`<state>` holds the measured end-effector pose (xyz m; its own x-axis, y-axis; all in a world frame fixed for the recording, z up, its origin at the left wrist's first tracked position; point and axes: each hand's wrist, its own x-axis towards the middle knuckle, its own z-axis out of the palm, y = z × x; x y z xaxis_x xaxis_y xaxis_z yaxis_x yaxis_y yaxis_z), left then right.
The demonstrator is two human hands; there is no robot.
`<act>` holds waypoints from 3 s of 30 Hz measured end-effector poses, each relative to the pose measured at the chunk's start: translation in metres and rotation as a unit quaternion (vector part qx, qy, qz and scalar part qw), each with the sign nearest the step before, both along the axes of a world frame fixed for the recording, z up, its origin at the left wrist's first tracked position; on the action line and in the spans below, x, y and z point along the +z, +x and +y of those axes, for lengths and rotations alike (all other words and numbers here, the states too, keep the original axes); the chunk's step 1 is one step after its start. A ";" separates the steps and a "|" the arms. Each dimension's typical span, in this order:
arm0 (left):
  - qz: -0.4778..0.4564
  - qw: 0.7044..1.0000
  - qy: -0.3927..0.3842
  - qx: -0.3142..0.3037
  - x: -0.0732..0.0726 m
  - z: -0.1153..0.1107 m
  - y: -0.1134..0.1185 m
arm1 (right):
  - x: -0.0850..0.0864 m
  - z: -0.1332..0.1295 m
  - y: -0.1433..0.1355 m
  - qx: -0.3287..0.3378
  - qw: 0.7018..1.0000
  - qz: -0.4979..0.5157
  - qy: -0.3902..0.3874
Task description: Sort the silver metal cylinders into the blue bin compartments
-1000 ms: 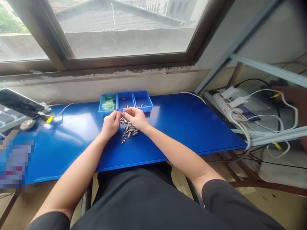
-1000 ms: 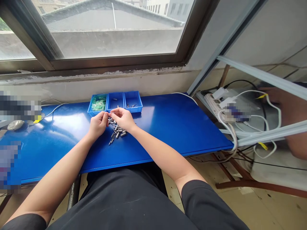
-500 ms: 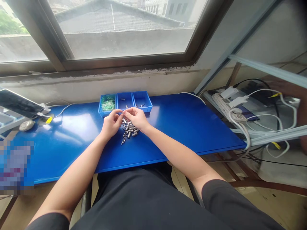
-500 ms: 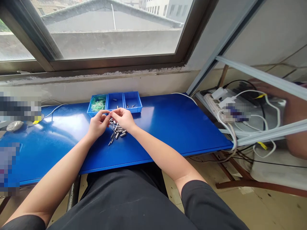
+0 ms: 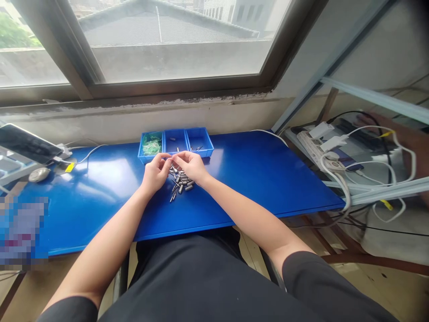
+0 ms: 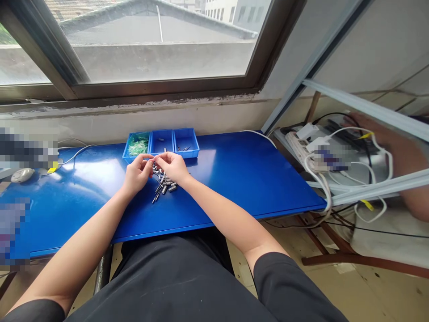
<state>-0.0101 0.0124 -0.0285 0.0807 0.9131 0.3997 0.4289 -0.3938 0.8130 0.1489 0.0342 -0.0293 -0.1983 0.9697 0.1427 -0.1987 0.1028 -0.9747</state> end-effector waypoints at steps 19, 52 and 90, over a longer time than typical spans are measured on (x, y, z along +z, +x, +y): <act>0.007 1.000 0.014 0.015 0.000 0.001 0.000 | -0.002 0.000 -0.001 0.001 1.000 0.000 0.005; 0.026 0.999 0.024 0.011 -0.002 0.002 0.001 | 0.006 -0.001 0.004 -0.012 1.000 -0.018 -0.008; 0.032 0.999 0.010 -0.023 -0.002 0.000 0.001 | 0.006 0.002 0.002 0.007 0.990 0.080 -0.113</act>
<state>-0.0091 0.0126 -0.0301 0.1486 0.8994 0.4111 0.4606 -0.4308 0.7760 0.1506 0.0359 -0.0235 -0.2050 0.9776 -0.0473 -0.3519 -0.1187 -0.9285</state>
